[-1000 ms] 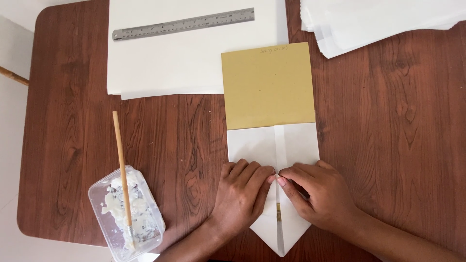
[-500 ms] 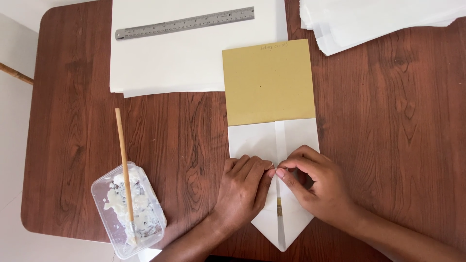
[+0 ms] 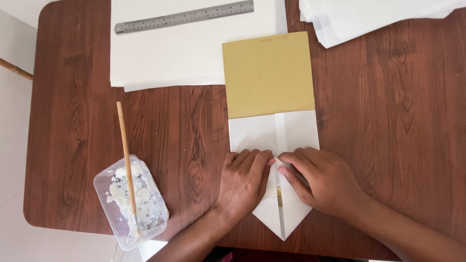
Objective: Manually folding and gluing paper to create bags
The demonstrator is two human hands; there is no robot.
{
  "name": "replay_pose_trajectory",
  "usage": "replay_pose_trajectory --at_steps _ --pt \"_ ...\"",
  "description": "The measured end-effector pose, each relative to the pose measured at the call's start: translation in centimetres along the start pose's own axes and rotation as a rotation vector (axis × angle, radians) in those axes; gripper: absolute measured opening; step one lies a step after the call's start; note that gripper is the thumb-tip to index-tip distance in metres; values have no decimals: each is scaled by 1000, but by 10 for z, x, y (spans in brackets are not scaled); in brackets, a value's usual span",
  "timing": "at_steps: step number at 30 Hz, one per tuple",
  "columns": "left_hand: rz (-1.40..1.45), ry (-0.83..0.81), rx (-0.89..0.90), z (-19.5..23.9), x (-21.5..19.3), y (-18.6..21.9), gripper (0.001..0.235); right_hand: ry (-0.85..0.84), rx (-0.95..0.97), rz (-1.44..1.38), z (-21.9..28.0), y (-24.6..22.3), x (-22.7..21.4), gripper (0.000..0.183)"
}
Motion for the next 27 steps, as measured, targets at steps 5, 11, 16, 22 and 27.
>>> replay_pose_trajectory --at_steps 5,11,16,22,27 --pt "-39 18 -3 2 1 1 14 -13 -82 92 11 6 7 17" --pt "31 43 -47 -4 -7 -2 19 28 -121 133 8 5 8 16" --pt "132 -20 -37 -8 -9 -10 16 68 -133 145 7 3 7 13" --pt "-54 -67 106 -9 -12 -9 14 58 -81 207 10 8 10 19" --pt "-73 -278 218 7 -15 -24 36 64 -87 209 8 7 9 18"
Point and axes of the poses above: each hand's wrist, its own z-axis away from the middle knuckle, its own x-axis out of the palm, y = z × x, the point moved 4 cm from there along -z, towards the middle knuckle
